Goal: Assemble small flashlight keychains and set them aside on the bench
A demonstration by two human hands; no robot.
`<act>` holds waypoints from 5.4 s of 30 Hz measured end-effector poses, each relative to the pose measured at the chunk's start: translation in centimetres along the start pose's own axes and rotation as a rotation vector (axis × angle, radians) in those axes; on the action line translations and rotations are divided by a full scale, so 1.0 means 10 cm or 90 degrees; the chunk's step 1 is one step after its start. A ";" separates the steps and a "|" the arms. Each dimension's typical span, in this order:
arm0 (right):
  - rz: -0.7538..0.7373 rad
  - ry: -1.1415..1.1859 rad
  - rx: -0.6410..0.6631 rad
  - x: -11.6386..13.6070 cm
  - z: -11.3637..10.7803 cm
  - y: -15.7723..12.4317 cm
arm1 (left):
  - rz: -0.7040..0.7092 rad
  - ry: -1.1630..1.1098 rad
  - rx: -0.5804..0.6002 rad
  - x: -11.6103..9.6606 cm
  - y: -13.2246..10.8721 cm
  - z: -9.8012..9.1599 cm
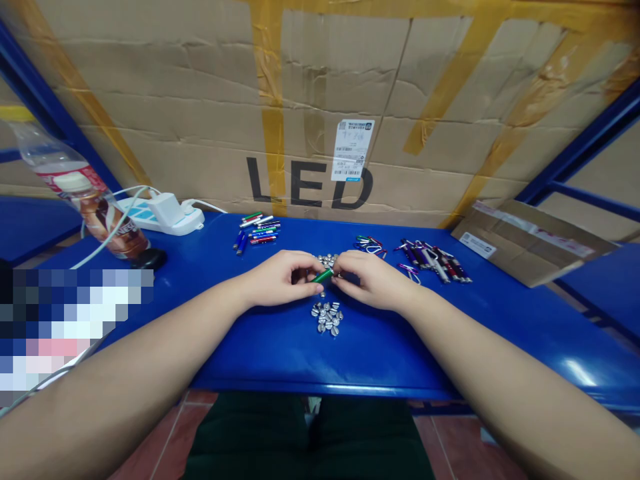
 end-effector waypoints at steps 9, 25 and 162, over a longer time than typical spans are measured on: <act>-0.006 0.029 -0.017 0.01 0.00 0.01 | -0.003 0.001 0.003 -0.01 0.00 0.01; -0.006 0.034 -0.009 0.00 0.01 0.01 | 0.010 0.009 0.003 0.00 0.00 0.01; 0.182 -0.111 -0.040 -0.54 0.09 0.02 | -0.133 0.059 -0.175 0.23 0.02 -0.27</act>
Point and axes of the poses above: each hand's wrist, its own y-axis towards the middle knuckle, its own z-axis out of the palm, x = y × z, the point moved 8 cm from there along y, towards the middle knuckle, and after that the axes turned 8 degrees about -z, right-handed, at the moved point
